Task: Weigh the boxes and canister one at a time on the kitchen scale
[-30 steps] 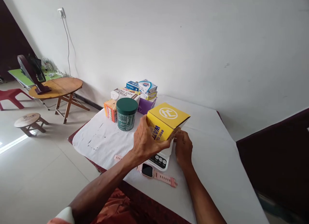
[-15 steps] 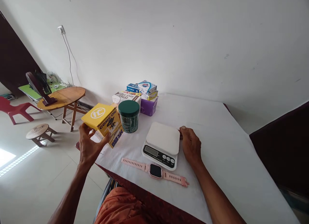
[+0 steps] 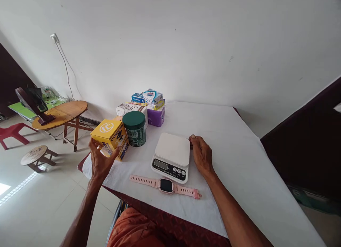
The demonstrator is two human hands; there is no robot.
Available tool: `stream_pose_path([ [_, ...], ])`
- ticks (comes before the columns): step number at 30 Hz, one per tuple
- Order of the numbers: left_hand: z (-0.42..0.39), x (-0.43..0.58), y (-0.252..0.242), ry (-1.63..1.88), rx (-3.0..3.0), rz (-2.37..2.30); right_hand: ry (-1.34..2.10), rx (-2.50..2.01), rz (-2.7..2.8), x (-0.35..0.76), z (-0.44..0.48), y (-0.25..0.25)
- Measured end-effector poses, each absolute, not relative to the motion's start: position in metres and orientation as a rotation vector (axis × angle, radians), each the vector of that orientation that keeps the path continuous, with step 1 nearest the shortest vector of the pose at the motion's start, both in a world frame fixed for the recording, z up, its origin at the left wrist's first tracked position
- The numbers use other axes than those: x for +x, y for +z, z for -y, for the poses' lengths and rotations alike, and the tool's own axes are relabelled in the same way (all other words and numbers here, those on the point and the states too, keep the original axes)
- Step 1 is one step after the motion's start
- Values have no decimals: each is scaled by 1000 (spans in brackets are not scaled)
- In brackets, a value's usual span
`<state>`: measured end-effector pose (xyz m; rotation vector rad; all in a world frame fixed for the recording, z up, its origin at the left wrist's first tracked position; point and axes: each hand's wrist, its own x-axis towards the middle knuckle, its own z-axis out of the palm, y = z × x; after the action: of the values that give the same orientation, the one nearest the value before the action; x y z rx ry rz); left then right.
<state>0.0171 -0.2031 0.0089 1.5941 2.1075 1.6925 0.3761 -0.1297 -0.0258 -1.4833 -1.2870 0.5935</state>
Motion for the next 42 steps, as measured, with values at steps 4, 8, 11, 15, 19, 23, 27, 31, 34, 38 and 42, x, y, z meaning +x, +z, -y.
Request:
stream_pose_path([
  [4, 212, 12, -9, 1683, 1615, -2098, 579, -1459, 1286, 377, 128, -28],
  [8, 218, 11, -17, 1521, 1535, -2056, 556, -1448, 1292, 378, 127, -30],
  [11, 219, 13, -15, 1469, 1543, -2023, 552, -1460, 1288, 378, 127, -30],
  [15, 218, 13, -10, 1508, 1526, -2063, 563, -1461, 1291, 378, 126, -30],
  [19, 213, 13, 0, 1631, 1568, -2146, 575, -1442, 1292, 377, 126, -28],
  [23, 206, 20, 19, 1642, 1508, -2186, 565, -1431, 1282, 377, 127, -26],
  [27, 205, 29, 32, 1556, 1415, -2282, 555, -1418, 1269, 377, 127, -26],
  [31, 205, 28, 33, 1472, 1396, -2373, 562, -1405, 1257, 377, 126, -26],
  [34, 205, 27, 32, 1442, 1424, -2404, 571, -1394, 1252, 378, 125, -26],
  [38, 211, 29, 34, 1489, 1328, -2345, 576, -1381, 1246, 379, 126, -25],
  [42, 224, 28, 42, 1633, 1103, -2292, 583, -1374, 1239, 379, 126, -24],
])
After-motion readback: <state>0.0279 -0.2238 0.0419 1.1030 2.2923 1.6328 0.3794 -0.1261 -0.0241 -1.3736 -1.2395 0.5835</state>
